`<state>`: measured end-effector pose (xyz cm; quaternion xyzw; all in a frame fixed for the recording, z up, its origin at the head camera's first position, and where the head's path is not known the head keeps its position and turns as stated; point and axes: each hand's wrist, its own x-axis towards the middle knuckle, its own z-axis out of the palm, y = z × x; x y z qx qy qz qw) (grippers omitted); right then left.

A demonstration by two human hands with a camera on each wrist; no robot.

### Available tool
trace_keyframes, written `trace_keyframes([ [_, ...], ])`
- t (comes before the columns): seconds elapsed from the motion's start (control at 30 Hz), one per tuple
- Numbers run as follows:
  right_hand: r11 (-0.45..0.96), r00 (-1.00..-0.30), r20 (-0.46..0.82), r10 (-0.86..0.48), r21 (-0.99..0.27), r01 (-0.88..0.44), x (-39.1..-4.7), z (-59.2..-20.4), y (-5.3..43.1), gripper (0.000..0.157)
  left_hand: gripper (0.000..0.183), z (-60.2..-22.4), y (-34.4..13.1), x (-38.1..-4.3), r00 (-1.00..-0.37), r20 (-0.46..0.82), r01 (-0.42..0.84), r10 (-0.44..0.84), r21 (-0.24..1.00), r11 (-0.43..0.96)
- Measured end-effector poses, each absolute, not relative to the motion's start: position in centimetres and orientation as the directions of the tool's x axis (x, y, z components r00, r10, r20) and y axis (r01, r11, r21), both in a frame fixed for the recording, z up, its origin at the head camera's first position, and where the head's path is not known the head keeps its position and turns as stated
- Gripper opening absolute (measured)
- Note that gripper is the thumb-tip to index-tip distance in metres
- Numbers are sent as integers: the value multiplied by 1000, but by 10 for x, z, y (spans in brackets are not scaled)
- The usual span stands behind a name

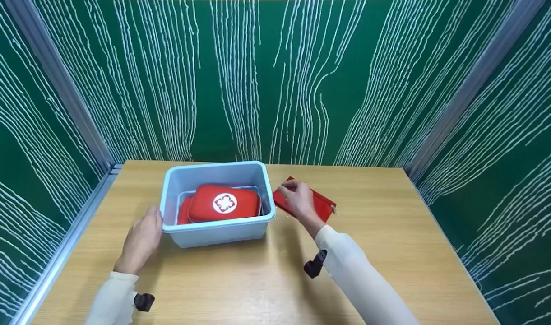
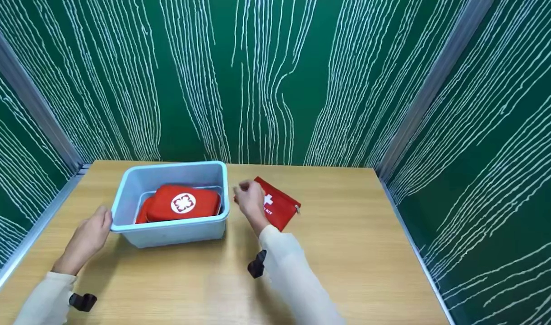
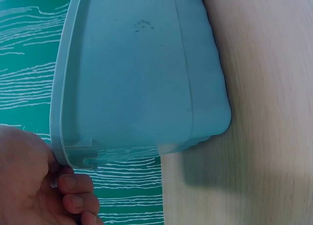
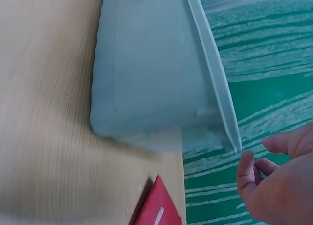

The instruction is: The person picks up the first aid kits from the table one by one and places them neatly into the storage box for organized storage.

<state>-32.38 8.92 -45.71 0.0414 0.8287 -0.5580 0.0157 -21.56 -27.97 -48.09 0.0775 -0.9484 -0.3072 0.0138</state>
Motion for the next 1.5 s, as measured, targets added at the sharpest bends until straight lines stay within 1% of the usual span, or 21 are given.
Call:
trace_keyframes([
  [0.2,290,-988,-114,107,-947,140,-326,-466,119,28,47,-480,-281,-214,-986,-41,-153,-160,592,791],
  [0.37,310,-973,-94,212,-937,159,-330,-480,142,28,39,-482,-282,-213,-988,50,-93,-146,564,821],
  [0.43,296,-963,-114,244,-937,186,-331,-487,151,29,35,-482,-282,-213,-987,77,-75,-139,550,832],
  [0.53,258,-947,-164,275,-936,237,-328,-499,163,29,36,-483,-282,-213,-988,70,-77,-138,553,830],
  [0.67,283,-928,-213,307,-910,302,-323,-514,177,27,37,-483,-282,-213,-990,47,-87,-136,563,822],
  [0.9,297,-911,-297,284,-877,379,-315,-542,190,20,40,-484,-282,-213,-989,37,-95,-140,565,820],
  [1.07,352,-898,-328,294,-836,420,-312,-561,192,26,45,-484,-282,-214,-989,0,-118,-146,582,805],
  [1.2,371,-887,-335,318,-817,442,-311,-568,190,29,45,-484,-281,-215,-988,-16,-131,-151,588,798],
  [1.3,387,-889,-323,324,-812,436,-311,-570,188,32,37,-485,-281,-214,-986,74,-82,-149,563,822],
  [1.4,394,-893,-314,323,-813,429,-310,-571,186,31,29,-486,-280,-215,-976,163,-34,-141,531,846],
  [1.43,392,-893,-318,320,-813,430,-310,-571,185,30,27,-485,-280,-215,-975,175,-28,-139,523,852],
  [1.5,378,-886,-338,317,-812,445,-311,-572,185,27,28,-485,-280,-215,-980,144,-42,-138,530,847],
])
